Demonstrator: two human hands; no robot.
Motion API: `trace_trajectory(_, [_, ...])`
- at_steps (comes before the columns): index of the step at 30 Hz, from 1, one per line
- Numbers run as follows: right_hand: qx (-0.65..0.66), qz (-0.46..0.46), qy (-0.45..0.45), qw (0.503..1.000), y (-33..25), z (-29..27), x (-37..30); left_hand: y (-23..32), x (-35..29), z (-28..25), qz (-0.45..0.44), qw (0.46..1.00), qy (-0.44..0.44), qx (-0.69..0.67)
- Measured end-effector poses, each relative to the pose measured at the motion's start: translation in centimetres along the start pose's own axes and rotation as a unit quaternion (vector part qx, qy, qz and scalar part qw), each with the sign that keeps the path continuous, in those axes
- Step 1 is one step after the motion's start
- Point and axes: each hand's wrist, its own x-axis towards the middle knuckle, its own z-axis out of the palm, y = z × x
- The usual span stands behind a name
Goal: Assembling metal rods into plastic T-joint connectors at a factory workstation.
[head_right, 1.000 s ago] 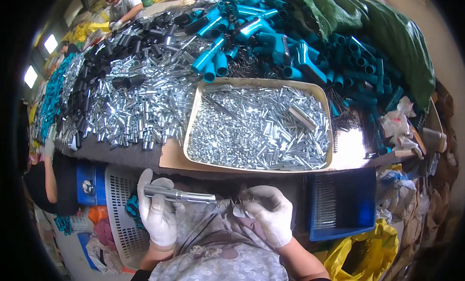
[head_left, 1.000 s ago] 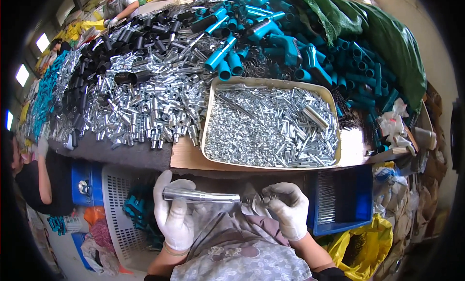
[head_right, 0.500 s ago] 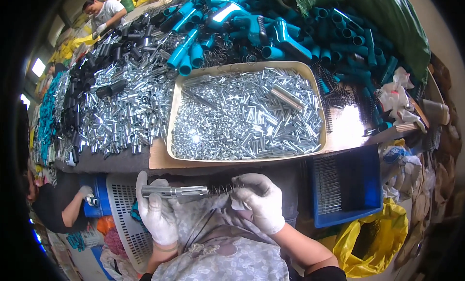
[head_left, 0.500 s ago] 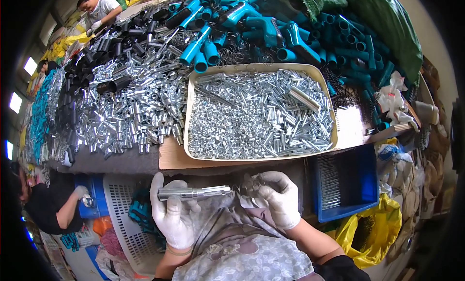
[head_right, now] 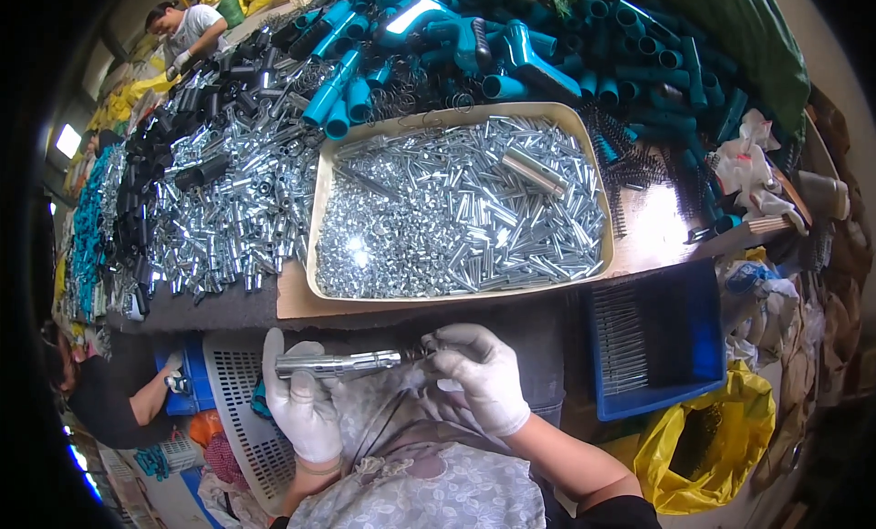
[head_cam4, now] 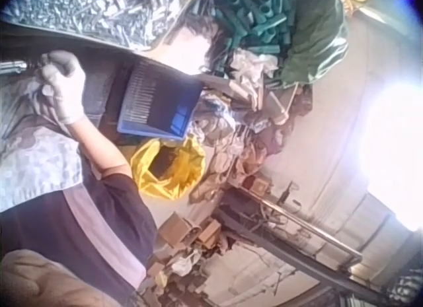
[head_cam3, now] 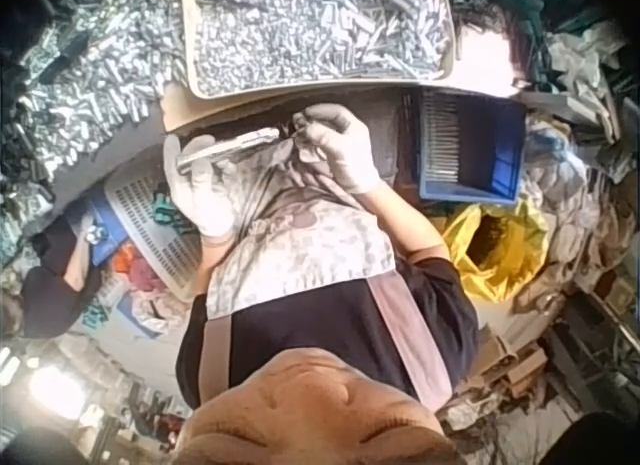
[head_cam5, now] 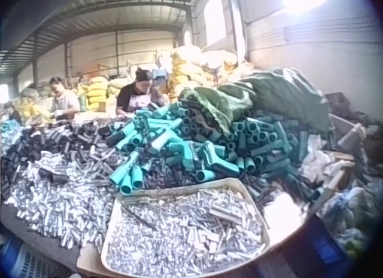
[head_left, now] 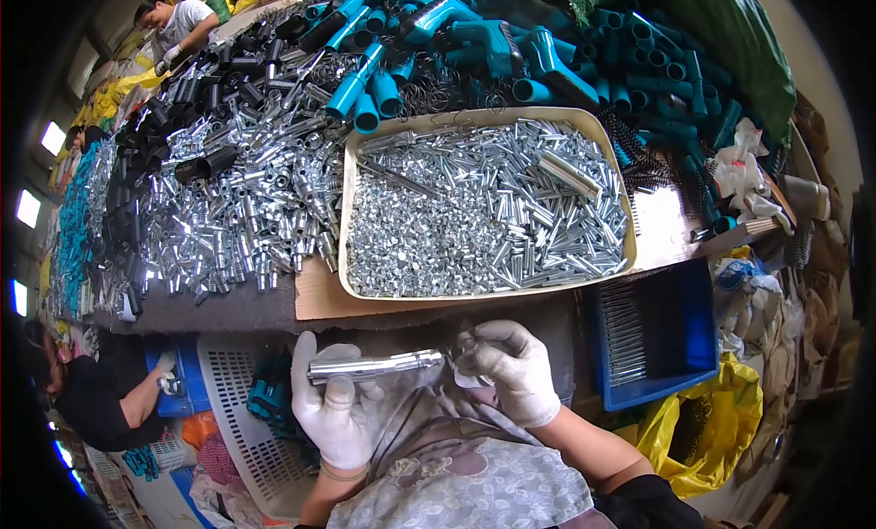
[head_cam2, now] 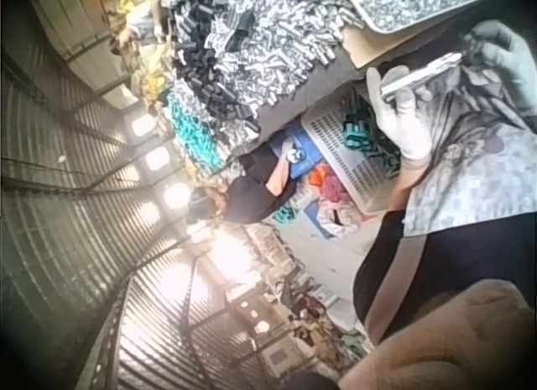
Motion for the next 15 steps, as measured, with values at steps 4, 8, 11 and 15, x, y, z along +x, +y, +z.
trace_trajectory(4, [0.057, 0.088, -0.077, 0.992, -0.2, 0.6, -0.5, -1.3, -0.3, -0.3, -0.036, 0.997, -0.052, 0.042])
trace_trajectory(8, [0.066, 0.104, -0.053, 0.991, -1.7, -0.9, -0.4, 0.3, 1.7, -2.4, -0.071, 0.955, -0.172, 0.229])
trace_trajectory(11, [-0.104, 0.080, -0.102, 0.986, -2.5, -1.4, -0.8, 0.9, 2.9, -1.9, 0.040, 0.830, -0.370, 0.416])
trace_trajectory(15, [-0.131, 0.117, -0.111, 0.978, -1.2, -2.3, -1.7, 0.1, 1.9, 0.5, 0.093, 0.777, -0.446, 0.435])
